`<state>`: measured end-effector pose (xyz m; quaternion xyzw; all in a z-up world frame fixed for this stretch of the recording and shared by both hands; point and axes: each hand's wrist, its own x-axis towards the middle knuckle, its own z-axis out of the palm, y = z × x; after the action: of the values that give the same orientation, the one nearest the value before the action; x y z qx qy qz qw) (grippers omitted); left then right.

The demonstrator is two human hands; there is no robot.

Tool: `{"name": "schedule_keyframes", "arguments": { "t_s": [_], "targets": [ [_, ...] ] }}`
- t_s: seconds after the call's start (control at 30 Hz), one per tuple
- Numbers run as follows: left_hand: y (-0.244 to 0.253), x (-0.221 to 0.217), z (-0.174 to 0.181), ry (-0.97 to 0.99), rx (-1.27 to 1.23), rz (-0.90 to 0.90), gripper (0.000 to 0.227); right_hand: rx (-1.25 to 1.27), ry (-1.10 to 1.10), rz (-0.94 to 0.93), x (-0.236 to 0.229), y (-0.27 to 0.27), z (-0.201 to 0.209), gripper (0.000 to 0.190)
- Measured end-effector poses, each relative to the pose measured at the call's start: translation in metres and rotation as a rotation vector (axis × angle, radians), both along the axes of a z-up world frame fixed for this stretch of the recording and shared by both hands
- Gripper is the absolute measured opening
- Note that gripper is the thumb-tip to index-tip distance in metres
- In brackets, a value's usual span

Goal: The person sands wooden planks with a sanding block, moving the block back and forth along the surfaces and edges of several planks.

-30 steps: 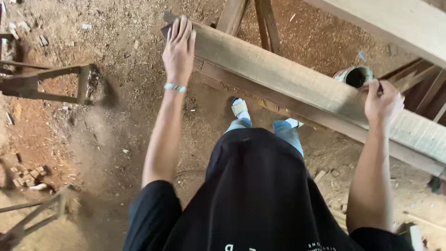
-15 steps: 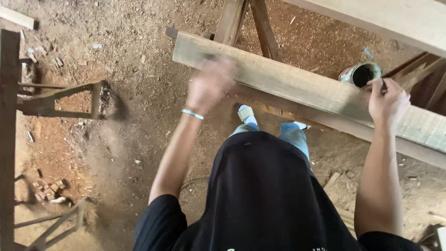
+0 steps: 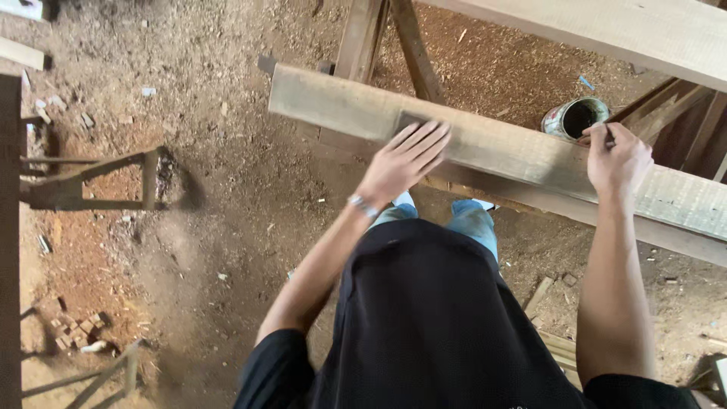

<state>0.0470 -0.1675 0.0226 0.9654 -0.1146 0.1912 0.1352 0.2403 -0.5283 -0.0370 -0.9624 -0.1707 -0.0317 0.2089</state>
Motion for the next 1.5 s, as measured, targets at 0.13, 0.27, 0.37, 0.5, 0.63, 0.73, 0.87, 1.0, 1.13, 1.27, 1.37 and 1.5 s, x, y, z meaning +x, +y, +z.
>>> {"name": "schedule_keyframes", "arguments": {
  "t_s": [0.13, 0.27, 0.37, 0.5, 0.63, 0.73, 0.87, 1.0, 1.13, 1.27, 1.37, 1.5],
  "targets": [
    [0.103, -0.051, -0.001, 0.2, 0.072, 0.075, 0.035, 0.048, 0.008, -0.004, -0.003, -0.001, 0.001, 0.022],
    [0.172, -0.038, -0.006, -0.048, 0.143, 0.619, 0.034, 0.005, 0.199, -0.114, 0.003, 0.006, 0.01, 0.024],
    [0.157, -0.001, 0.0, -0.078, 0.128, 0.812, 0.034, 0.029, 0.047, -0.007, 0.001, 0.005, 0.007, 0.025],
    [0.068, 0.035, 0.014, 0.086, -0.219, 0.608, 0.031, 0.044, -0.051, 0.039, 0.0, 0.003, 0.004, 0.024],
    [0.004, 0.019, 0.017, 0.25, -0.492, 0.206, 0.042, 0.046, 0.081, -0.033, -0.004, 0.008, 0.013, 0.027],
    [0.037, -0.02, 0.012, -0.037, 0.114, -0.108, 0.041, 0.079, 0.055, -0.021, -0.003, 0.009, 0.016, 0.025],
    [0.134, -0.055, 0.006, 0.375, -0.461, 0.394, 0.038, 0.106, -0.005, 0.019, -0.005, 0.006, 0.014, 0.023],
    [0.166, -0.015, -0.004, 0.077, -0.142, 0.77, 0.041, 0.037, 0.0, 0.005, -0.003, 0.008, 0.013, 0.026],
    [0.101, 0.015, 0.012, 0.079, -0.439, 0.719, 0.036, 0.068, -0.016, 0.022, -0.004, 0.008, 0.013, 0.026],
    [0.033, 0.027, 0.01, 0.205, -0.499, 0.455, 0.041, 0.032, 0.169, -0.075, -0.002, 0.015, 0.023, 0.026],
    [0.034, -0.006, 0.004, 0.027, -0.026, 0.117, 0.044, -0.019, 0.285, -0.164, -0.004, 0.019, 0.033, 0.026],
    [0.108, -0.043, 0.011, 0.376, -0.287, 0.251, 0.038, 0.059, 0.014, -0.019, -0.011, 0.019, 0.035, 0.026]
  ]
}}
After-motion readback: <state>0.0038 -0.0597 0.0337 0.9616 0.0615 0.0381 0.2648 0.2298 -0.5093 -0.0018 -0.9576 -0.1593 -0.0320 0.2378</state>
